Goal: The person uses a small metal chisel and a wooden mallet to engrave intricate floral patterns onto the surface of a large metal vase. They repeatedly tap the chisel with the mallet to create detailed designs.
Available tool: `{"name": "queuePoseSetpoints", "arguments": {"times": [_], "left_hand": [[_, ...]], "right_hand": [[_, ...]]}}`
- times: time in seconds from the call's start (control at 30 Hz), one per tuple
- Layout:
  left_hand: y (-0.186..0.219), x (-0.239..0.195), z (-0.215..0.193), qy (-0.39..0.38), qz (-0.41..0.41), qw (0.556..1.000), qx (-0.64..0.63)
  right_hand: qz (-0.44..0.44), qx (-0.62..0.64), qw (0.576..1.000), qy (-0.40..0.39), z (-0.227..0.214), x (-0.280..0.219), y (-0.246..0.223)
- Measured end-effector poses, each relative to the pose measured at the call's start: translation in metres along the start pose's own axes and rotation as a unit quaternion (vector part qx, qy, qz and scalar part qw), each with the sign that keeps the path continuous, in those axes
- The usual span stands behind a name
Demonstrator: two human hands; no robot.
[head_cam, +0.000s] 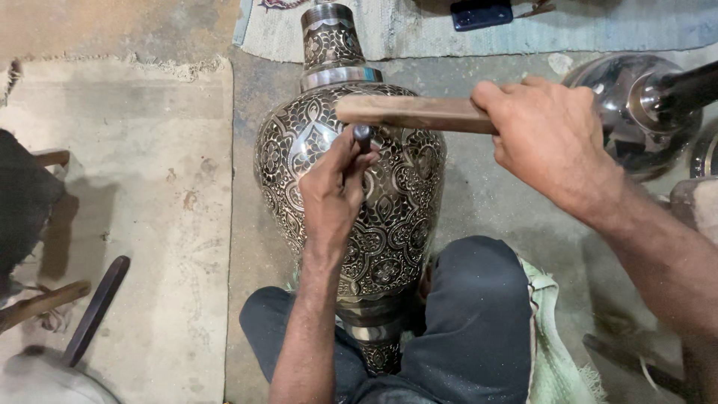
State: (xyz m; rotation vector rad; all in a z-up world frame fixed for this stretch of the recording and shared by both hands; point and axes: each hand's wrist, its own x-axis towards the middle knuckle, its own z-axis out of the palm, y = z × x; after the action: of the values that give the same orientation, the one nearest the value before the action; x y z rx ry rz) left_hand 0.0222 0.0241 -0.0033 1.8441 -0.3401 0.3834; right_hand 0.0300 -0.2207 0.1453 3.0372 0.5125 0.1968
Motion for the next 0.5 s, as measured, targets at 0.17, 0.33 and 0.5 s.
{"name": "queuePoseSetpoints", "arguments": {"times": [0.17,0.33,0.5], "left_hand": [[0.002,0.003,0.001,-0.003,-0.027,0.998,0.054],[0.0,0.006,0.0,0.009,0.022,1.0,0.004],[-0.002,0.007,-0.003,-0.004,0.035,0.999,0.027]], "right_hand": [[0.079,0.216,0.973,-0.016,-0.003,-0.002,0.0],[-0.015,0.147,0.983,0.109,-0.014,-0.003,-0.009],[-0.001,0.137,0.983,0.119,-0.021,0.002,-0.014]]}}
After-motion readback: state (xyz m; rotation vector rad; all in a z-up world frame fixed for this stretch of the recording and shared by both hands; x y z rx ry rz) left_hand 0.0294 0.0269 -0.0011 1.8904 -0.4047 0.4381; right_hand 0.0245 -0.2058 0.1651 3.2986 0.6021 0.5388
